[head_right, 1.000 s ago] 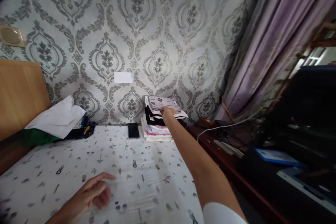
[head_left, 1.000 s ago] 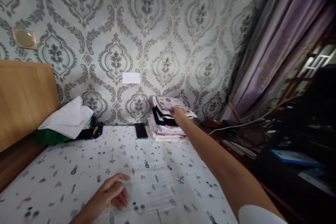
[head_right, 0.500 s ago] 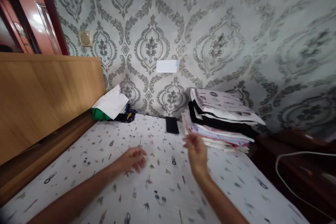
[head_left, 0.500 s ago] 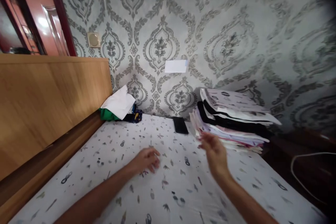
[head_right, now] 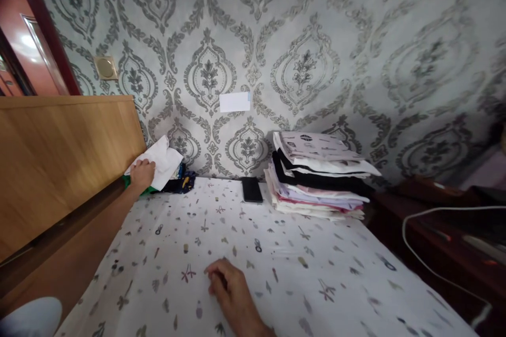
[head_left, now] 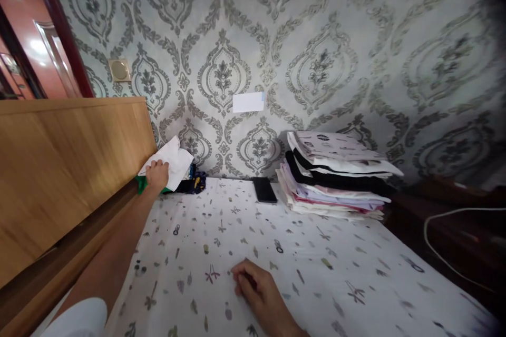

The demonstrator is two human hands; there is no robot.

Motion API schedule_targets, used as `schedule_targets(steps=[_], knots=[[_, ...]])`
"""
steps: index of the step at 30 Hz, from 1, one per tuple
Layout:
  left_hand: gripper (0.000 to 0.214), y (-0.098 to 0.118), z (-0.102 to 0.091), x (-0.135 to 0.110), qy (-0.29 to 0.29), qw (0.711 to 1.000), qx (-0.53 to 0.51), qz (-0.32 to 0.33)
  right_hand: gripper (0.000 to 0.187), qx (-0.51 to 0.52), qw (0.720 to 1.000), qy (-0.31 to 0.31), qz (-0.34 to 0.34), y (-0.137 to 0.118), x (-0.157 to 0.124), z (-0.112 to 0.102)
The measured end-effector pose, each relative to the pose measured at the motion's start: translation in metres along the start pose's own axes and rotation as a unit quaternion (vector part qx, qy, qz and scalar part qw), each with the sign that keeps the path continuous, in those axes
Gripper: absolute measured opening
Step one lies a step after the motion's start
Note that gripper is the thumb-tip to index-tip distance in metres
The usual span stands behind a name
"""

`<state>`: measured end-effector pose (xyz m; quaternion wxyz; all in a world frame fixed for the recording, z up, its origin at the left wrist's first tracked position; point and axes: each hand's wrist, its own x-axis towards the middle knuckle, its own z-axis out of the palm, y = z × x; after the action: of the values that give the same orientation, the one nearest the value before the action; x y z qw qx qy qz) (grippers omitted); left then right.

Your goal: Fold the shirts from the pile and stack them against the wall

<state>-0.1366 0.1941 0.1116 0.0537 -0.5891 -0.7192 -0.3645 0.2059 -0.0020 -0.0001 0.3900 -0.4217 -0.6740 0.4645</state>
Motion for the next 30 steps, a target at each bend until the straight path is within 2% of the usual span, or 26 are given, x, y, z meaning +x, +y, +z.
schedule_targets(steps=[5,7,9,11,13,15,16,17,19,21,23,26,28,30], knots=[[0.010,0.010,-0.028,0.032,0.056,0.990,-0.128,-0.034,0.031,0.006,1.000,0.011,-0.008,0.008,-0.002,0.000],[0.012,0.023,-0.042,0.038,0.075,0.977,-0.198,-0.033,0.031,-0.015,0.998,0.043,-0.033,0.005,0.001,-0.004],[0.019,0.042,-0.055,0.031,0.076,0.962,-0.263,-0.020,0.036,-0.045,0.991,0.088,-0.085,-0.008,0.010,-0.009],[0.029,0.067,-0.066,0.009,0.015,0.930,-0.368,0.015,0.049,-0.064,0.979,0.126,-0.144,-0.035,0.023,-0.015],[0.036,0.095,-0.076,-0.026,-0.104,0.863,-0.490,0.064,0.066,-0.076,0.967,0.162,-0.182,-0.069,0.038,-0.018],[0.037,0.124,-0.084,-0.066,-0.210,0.810,-0.538,0.104,0.071,-0.079,0.949,0.203,-0.229,-0.101,0.051,-0.019],[0.035,0.137,-0.087,-0.085,-0.239,0.799,-0.539,0.120,0.064,-0.075,0.942,0.214,-0.247,-0.113,0.056,-0.019],[0.034,0.148,-0.090,-0.102,-0.257,0.794,-0.534,0.134,0.050,-0.067,0.942,0.206,-0.258,-0.122,0.060,-0.020],[0.031,0.163,-0.094,-0.129,-0.262,0.798,-0.520,0.158,0.023,-0.043,0.949,0.180,-0.256,-0.133,0.062,-0.022],[0.030,0.167,-0.094,-0.147,-0.252,0.809,-0.500,0.181,0.021,-0.014,0.953,0.176,-0.246,-0.137,0.058,-0.026],[0.034,0.162,-0.089,-0.160,-0.253,0.818,-0.476,0.198,0.021,0.026,0.954,0.180,-0.239,-0.139,0.050,-0.031],[0.048,0.142,-0.072,-0.181,-0.309,0.817,-0.441,0.205,0.020,0.118,0.963,0.133,-0.204,-0.149,0.033,-0.037],[0.041,0.125,-0.055,-0.195,-0.359,0.818,-0.400,0.204,0.021,0.172,0.969,0.081,-0.159,-0.161,0.017,-0.041],[0.023,0.108,-0.037,-0.206,-0.370,0.843,-0.336,0.196,0.021,0.198,0.971,0.043,-0.126,-0.176,-0.002,-0.046]])
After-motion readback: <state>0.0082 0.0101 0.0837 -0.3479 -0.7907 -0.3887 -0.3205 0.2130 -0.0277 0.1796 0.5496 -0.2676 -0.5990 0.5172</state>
